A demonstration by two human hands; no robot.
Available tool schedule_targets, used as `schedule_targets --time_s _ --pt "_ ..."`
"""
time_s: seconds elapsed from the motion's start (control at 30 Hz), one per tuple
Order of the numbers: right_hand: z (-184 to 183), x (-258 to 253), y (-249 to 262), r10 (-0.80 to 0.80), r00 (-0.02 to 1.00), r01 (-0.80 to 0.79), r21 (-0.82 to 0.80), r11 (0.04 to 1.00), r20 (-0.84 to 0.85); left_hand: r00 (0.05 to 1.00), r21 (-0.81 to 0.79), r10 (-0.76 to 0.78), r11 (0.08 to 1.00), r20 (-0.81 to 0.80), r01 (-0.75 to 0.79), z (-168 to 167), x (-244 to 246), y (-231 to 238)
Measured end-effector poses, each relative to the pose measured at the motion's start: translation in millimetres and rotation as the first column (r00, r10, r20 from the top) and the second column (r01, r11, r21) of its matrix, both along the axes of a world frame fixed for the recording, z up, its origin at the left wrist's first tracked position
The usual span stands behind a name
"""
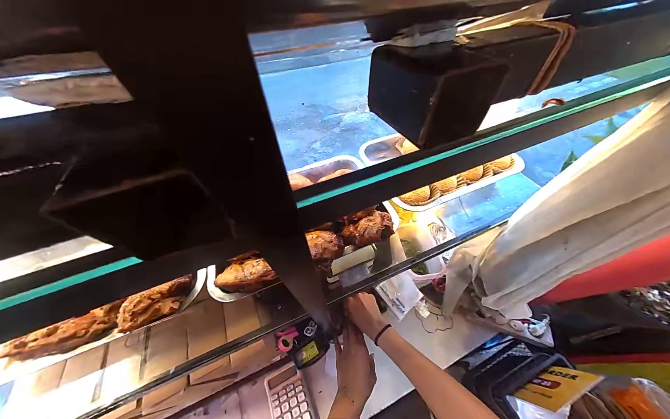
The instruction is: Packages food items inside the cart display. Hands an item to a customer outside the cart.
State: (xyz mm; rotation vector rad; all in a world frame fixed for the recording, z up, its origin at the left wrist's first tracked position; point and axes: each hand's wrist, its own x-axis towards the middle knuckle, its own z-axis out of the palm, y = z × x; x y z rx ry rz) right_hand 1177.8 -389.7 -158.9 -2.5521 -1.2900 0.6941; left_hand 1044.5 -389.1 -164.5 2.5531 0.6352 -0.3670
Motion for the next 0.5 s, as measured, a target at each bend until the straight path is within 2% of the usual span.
schedule_targets --time_s 0.07,0.17,0.23,0.3,0.37,0.43,0.47,0.5 --pt "-1 5 4 0.011 0.999 -0.009 -0.041 0.999 0.039 0.989 -0.006 0.015 1.000 0.147 -0.014 -6 -8 -7" --pt "-12 6 -2 -0.038 0.999 0.036 0.055 0.998 0.038 0.920 -0.111 0.072 0.993 0.384 -0.032 -11 -28 -21" --pt "-26 5 -8 -0.144 0.984 0.163 0.194 0.967 -0.105 0.883 -0.180 0.131 0.982 0.451 -0.054 -15 -41 -28" --pt "-35 8 -17 -0.166 0.933 0.283 0.366 0.886 -0.318 0.879 -0.267 0.196 0.960 0.435 -0.082 -21 -46 -31" --pt "-32 16 -25 -0.108 0.837 0.345 0.364 0.865 -0.536 0.886 -0.331 0.232 0.939 0.400 -0.096 -28 -47 -33" --pt "-22 23 -27 -0.110 0.685 0.447 0.297 0.843 -0.720 0.878 -0.360 0.251 0.928 0.408 -0.098 -34 -42 -33" --pt "-19 25 -27 -0.126 0.633 0.500 0.279 0.820 -0.764 0.871 -0.373 0.264 0.922 0.414 -0.102 -36 -39 -32" --pt "-15 27 -28 -0.147 0.623 0.529 0.276 0.802 -0.768 0.864 -0.386 0.278 0.916 0.420 -0.108 -37 -34 -30"
